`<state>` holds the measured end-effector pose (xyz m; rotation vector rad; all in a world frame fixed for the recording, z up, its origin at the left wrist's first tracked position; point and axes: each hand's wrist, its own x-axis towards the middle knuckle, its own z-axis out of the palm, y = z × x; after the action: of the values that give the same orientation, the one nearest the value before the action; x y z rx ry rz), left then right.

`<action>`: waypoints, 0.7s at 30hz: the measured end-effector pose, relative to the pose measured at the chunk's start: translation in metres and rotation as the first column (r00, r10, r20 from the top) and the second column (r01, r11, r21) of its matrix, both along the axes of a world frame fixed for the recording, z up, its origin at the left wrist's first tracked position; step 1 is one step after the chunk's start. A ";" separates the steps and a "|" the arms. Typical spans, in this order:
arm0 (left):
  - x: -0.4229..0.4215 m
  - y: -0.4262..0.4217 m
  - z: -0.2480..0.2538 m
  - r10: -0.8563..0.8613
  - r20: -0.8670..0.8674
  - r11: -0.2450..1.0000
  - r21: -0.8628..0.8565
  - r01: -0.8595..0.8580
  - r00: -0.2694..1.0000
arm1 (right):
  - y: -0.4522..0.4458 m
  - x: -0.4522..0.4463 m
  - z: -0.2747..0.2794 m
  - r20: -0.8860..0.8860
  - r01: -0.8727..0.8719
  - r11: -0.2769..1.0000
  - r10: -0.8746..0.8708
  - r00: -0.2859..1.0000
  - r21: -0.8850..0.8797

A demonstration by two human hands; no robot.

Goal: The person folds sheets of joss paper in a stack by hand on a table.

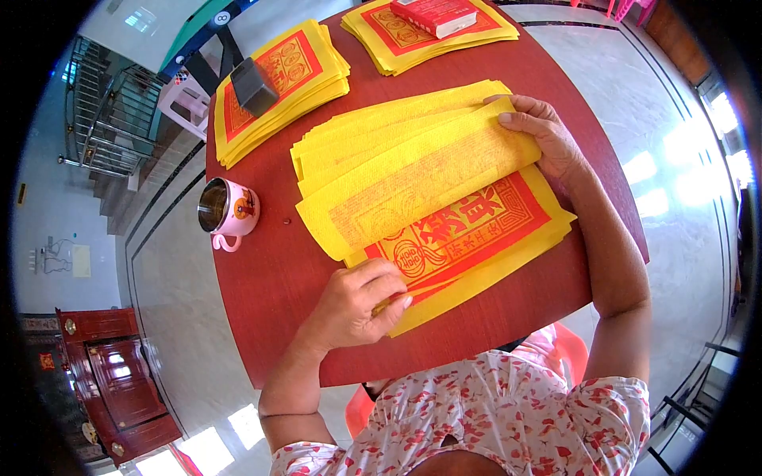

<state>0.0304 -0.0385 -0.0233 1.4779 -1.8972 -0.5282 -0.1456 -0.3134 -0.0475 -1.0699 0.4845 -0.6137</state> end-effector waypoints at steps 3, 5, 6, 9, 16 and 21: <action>0.005 0.000 0.002 0.031 -0.004 0.999 -0.021 -0.031 1.000 | 0.004 0.000 0.004 -0.004 0.010 1.000 -0.010 1.000 0.012; 0.008 0.001 0.006 0.091 0.022 0.994 -0.067 -0.089 0.996 | 0.003 0.000 0.004 -0.011 0.009 1.000 -0.009 1.000 0.016; 0.010 0.001 0.008 0.090 0.022 0.994 -0.068 -0.089 0.996 | 0.002 0.000 0.003 -0.002 -0.001 0.999 0.001 1.000 0.035; 0.017 0.003 0.014 0.151 0.031 0.980 -0.134 -0.145 0.988 | 0.002 0.001 0.004 0.004 -0.009 0.998 0.009 1.000 0.065; 0.023 0.007 0.022 0.228 -0.007 0.966 -0.122 -0.227 0.974 | 0.011 0.000 0.014 -0.004 0.014 0.997 -0.014 1.000 0.071; 0.023 0.007 0.022 0.318 -0.058 0.928 -0.183 -0.323 0.946 | 0.003 0.000 0.004 0.029 -0.008 0.998 0.006 1.000 0.063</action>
<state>0.0538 -0.0314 -0.0009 1.6004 -1.5900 -0.2070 -0.1458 -0.3103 -0.0432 -1.0007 0.4716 -0.6029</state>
